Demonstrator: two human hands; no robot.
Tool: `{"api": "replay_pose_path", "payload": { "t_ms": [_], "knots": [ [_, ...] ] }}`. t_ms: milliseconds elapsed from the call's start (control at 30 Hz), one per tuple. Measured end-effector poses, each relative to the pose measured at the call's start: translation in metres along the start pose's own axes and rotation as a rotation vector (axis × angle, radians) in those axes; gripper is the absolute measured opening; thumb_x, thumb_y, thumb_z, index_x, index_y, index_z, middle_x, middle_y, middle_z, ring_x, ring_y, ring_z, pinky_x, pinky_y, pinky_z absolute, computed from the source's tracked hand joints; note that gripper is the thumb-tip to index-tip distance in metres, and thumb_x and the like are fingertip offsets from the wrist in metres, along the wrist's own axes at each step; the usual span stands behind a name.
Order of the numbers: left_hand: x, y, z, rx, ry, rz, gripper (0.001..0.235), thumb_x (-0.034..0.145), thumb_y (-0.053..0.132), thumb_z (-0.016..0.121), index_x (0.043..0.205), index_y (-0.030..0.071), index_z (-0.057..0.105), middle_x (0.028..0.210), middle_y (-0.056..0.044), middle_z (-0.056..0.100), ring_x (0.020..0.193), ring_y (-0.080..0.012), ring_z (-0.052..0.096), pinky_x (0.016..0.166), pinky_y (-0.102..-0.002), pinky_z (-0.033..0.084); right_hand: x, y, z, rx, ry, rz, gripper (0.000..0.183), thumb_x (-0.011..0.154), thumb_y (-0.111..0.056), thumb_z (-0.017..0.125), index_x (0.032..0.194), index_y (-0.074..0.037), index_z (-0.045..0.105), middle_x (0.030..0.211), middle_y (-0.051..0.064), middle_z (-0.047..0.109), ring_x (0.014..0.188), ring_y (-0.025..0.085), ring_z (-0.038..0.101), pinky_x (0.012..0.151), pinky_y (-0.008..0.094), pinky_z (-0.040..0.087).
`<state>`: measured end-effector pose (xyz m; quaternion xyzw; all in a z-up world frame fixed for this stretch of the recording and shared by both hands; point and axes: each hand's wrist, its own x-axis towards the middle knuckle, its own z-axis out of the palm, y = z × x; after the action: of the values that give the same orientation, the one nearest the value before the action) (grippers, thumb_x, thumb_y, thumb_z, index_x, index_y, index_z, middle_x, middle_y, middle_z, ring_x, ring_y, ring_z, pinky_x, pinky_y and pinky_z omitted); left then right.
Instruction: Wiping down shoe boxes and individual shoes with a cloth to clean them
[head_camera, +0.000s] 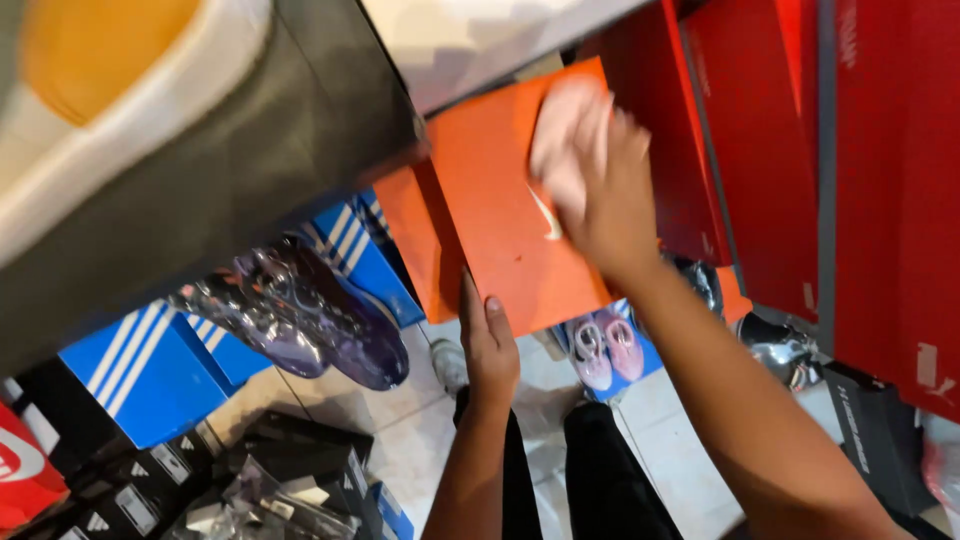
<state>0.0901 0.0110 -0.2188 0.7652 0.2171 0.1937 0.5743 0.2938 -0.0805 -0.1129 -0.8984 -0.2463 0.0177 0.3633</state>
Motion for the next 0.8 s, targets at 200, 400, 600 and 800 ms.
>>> {"api": "replay_pose_path", "payload": {
  "t_ms": [200, 400, 600, 800],
  "knots": [
    [0.031, 0.052, -0.022, -0.048, -0.183, -0.222, 0.051, 0.108, 0.017, 0.039, 0.152, -0.007, 0.033, 0.151, -0.028, 0.049, 0.13, -0.0389, 0.057, 0.105, -0.04, 0.047, 0.003, -0.002, 0.048, -0.414, 0.018, -0.107, 0.069, 0.087, -0.028, 0.075, 0.148, -0.006, 0.052, 0.156, 0.028, 0.034, 0.137, 0.05, 0.04, 0.112, 0.063, 0.034],
    [0.043, 0.061, -0.047, 0.008, -0.337, -0.446, 0.057, 0.106, 0.031, 0.033, 0.156, 0.004, 0.032, 0.153, -0.018, 0.051, 0.128, -0.0345, 0.06, 0.101, -0.04, 0.048, -0.038, -0.024, -0.021, 0.54, 0.136, 0.147, 0.017, 0.102, -0.014, 0.048, 0.108, 0.001, 0.054, 0.132, 0.016, 0.057, 0.121, 0.026, 0.055, 0.11, 0.037, 0.041],
    [0.029, 0.066, -0.052, -0.222, -0.289, -0.335, 0.052, 0.109, 0.018, 0.034, 0.156, -0.003, 0.028, 0.156, -0.021, 0.046, 0.136, -0.0308, 0.052, 0.109, -0.036, 0.042, -0.081, -0.003, -0.042, 0.906, 0.267, 1.074, 0.07, 0.093, -0.035, 0.053, 0.153, -0.003, 0.038, 0.143, 0.02, 0.058, 0.128, 0.028, 0.058, 0.105, 0.034, 0.046],
    [0.014, 0.075, -0.064, -0.258, -0.251, -0.412, 0.059, 0.107, 0.026, 0.037, 0.158, 0.0, 0.021, 0.159, -0.022, 0.039, 0.138, -0.0331, 0.048, 0.111, -0.04, 0.038, -0.114, -0.041, -0.066, 1.028, 0.294, 0.893, 0.06, 0.091, -0.026, 0.054, 0.142, 0.004, 0.04, 0.128, 0.021, 0.057, 0.113, 0.027, 0.055, 0.101, 0.036, 0.043]
  ]
}}
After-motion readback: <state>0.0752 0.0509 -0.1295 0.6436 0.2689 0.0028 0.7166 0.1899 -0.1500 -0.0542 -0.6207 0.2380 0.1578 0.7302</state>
